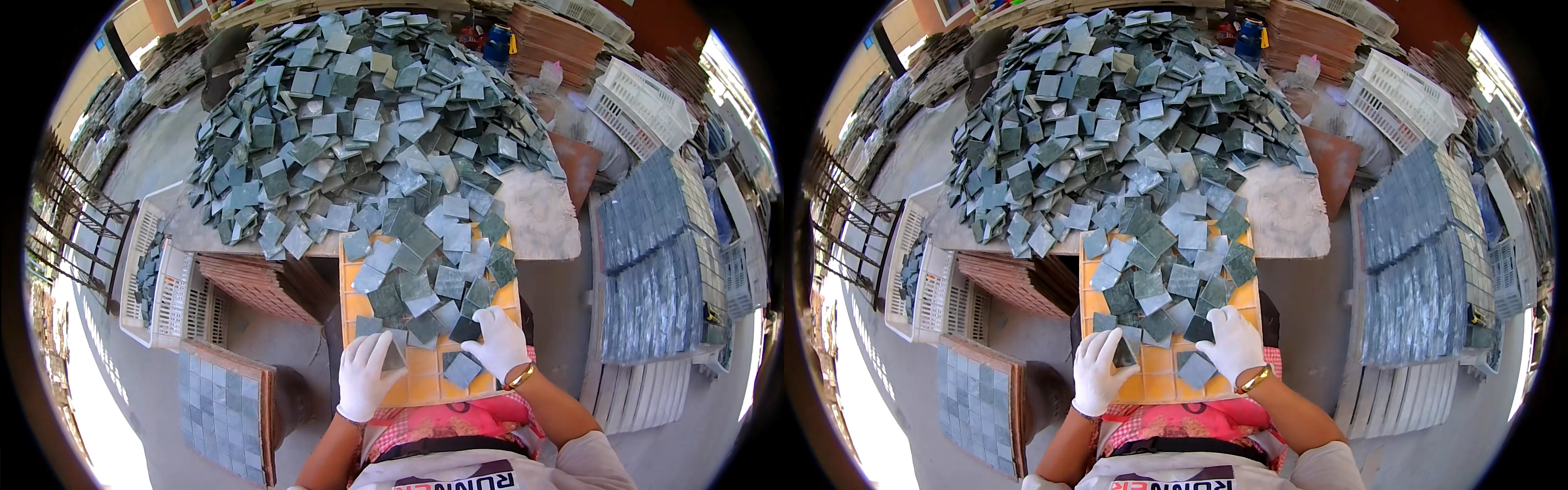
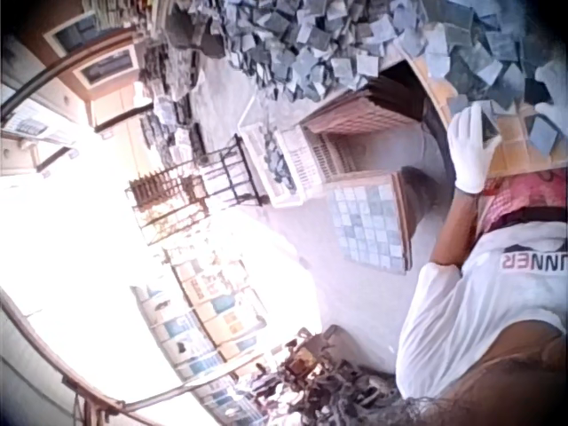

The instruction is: The person uses a utility knife to cut the plastic mesh backing of a tile sheet. They then place the sheet on a table and arrange loose small square tiles onto the exposed adhesive grid, filling in the squares one by one.

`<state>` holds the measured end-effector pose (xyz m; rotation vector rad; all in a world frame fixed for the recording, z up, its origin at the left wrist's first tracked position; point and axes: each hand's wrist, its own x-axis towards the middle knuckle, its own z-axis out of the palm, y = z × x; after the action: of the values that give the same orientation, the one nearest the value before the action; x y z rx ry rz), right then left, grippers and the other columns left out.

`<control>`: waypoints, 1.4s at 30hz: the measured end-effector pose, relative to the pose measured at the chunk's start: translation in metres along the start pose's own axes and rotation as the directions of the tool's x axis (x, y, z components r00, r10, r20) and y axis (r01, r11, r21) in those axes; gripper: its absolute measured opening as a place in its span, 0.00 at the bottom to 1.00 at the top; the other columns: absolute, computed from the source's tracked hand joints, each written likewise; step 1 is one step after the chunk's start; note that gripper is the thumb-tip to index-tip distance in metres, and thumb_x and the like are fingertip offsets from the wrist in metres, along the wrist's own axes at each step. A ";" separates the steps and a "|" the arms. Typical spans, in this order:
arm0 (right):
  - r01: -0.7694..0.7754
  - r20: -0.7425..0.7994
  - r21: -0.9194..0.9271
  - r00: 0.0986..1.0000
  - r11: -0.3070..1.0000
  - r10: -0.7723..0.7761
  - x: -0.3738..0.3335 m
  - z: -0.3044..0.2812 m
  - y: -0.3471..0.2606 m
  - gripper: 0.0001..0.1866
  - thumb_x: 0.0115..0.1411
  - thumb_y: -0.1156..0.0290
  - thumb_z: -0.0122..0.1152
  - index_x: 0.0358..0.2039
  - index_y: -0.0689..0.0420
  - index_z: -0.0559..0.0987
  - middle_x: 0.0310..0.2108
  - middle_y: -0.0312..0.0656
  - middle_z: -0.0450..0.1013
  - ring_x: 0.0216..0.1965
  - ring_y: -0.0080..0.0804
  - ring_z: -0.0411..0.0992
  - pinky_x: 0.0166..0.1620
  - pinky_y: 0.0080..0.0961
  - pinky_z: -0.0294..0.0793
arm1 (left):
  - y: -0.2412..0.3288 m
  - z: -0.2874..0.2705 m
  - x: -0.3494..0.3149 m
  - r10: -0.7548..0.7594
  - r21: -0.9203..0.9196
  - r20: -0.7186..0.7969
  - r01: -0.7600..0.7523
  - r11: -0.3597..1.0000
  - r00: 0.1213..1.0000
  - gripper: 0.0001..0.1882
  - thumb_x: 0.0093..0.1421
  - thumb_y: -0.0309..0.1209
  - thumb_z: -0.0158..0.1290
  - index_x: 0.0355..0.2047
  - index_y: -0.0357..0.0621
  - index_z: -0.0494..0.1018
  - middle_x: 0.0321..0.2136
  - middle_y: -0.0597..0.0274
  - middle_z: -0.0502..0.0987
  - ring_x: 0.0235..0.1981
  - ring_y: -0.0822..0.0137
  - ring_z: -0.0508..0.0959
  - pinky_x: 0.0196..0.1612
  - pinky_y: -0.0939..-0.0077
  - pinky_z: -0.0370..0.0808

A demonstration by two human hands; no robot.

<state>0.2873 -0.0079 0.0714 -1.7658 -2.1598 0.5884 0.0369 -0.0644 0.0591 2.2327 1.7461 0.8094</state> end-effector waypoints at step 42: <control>0.551 0.266 0.062 0.794 0.832 -0.546 -0.035 0.001 -0.017 0.21 0.51 0.70 0.60 0.47 0.50 0.68 0.47 0.40 0.65 0.39 0.42 0.70 0.41 0.36 0.73 | -0.005 -0.020 -0.086 -0.175 -0.019 0.034 0.176 0.984 0.984 0.25 0.46 0.31 0.62 0.46 0.43 0.73 0.53 0.50 0.67 0.53 0.48 0.66 0.52 0.57 0.66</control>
<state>0.2795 -0.0454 0.0794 -1.0023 -2.7074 0.6816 0.0087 -0.1474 0.0476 2.0312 1.8769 0.7456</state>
